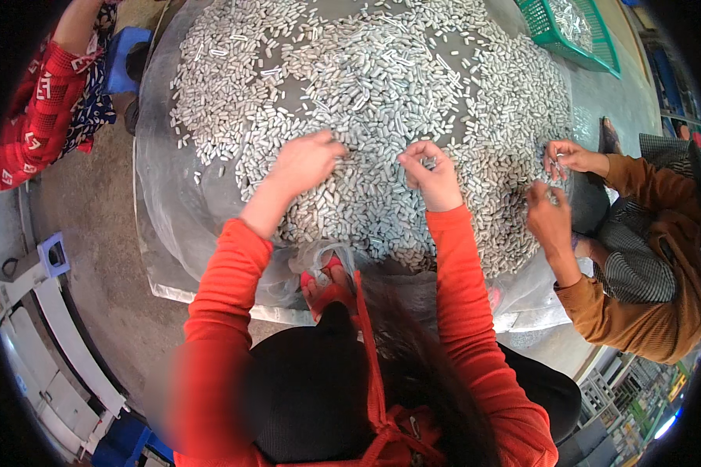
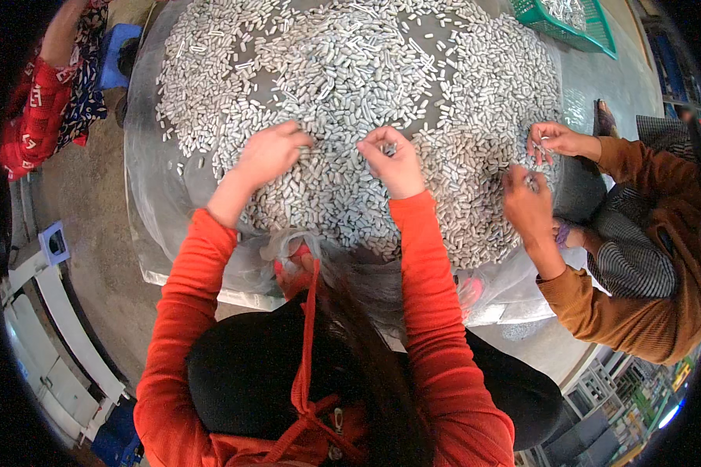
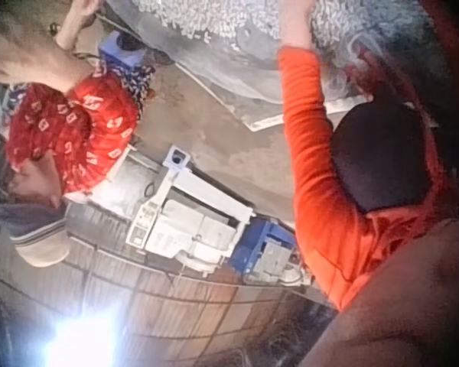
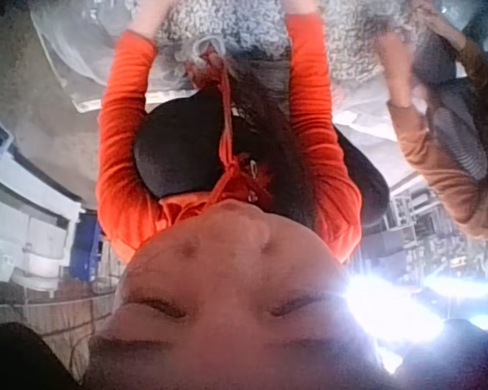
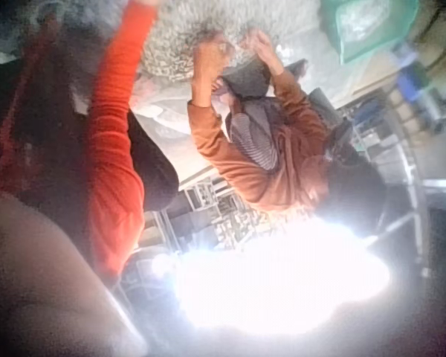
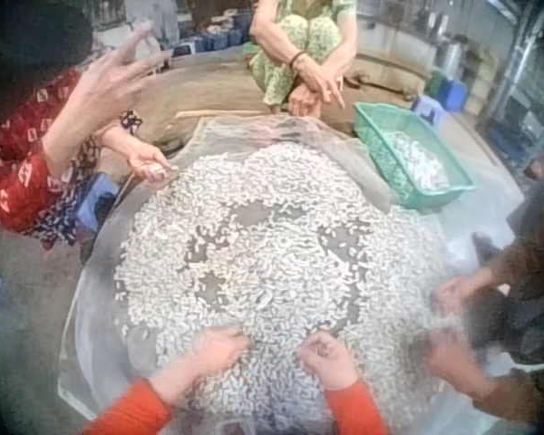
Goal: The person sorts small white cylindrical pellets by hand on a large table alongside other workers. They pick up individual pellets, inspect them, and place them into a clear plastic bag. Towards the end, the person gathers the edges of the bag to consolidate the collected pellets.
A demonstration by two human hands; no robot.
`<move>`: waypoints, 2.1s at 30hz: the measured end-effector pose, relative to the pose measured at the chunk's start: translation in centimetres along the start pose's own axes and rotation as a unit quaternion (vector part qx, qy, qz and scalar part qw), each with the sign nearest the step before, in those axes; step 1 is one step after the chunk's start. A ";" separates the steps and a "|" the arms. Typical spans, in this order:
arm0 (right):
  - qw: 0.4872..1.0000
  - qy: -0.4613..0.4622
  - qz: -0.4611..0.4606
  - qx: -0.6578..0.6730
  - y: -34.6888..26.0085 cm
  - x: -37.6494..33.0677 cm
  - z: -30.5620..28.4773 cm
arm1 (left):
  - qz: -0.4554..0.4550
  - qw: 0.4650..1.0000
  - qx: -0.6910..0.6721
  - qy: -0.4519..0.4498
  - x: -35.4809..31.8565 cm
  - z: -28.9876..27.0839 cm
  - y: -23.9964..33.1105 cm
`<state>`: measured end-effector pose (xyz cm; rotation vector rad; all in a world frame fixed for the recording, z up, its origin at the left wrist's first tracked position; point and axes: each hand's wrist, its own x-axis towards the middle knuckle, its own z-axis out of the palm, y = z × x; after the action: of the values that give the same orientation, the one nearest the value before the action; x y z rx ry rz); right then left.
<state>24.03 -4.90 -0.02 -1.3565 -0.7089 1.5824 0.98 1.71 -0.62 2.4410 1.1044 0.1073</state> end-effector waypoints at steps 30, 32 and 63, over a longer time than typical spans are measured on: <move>0.974 -0.057 0.106 0.195 1.1 0.7 2.1 | -0.112 0.888 -0.440 0.074 -2.0 -3.5 3.5; 0.951 -0.042 0.082 0.296 1.5 0.2 3.5 | -0.102 0.886 -0.436 0.120 -1.5 -3.2 5.5; 0.984 -0.003 -0.038 -0.175 -7.9 5.7 -5.7 | -0.042 0.964 -0.252 0.076 -2.3 -3.9 2.9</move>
<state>31.65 2.80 3.01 -1.5547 -1.0666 1.4471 0.46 -0.13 4.39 1.9534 1.0832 0.4945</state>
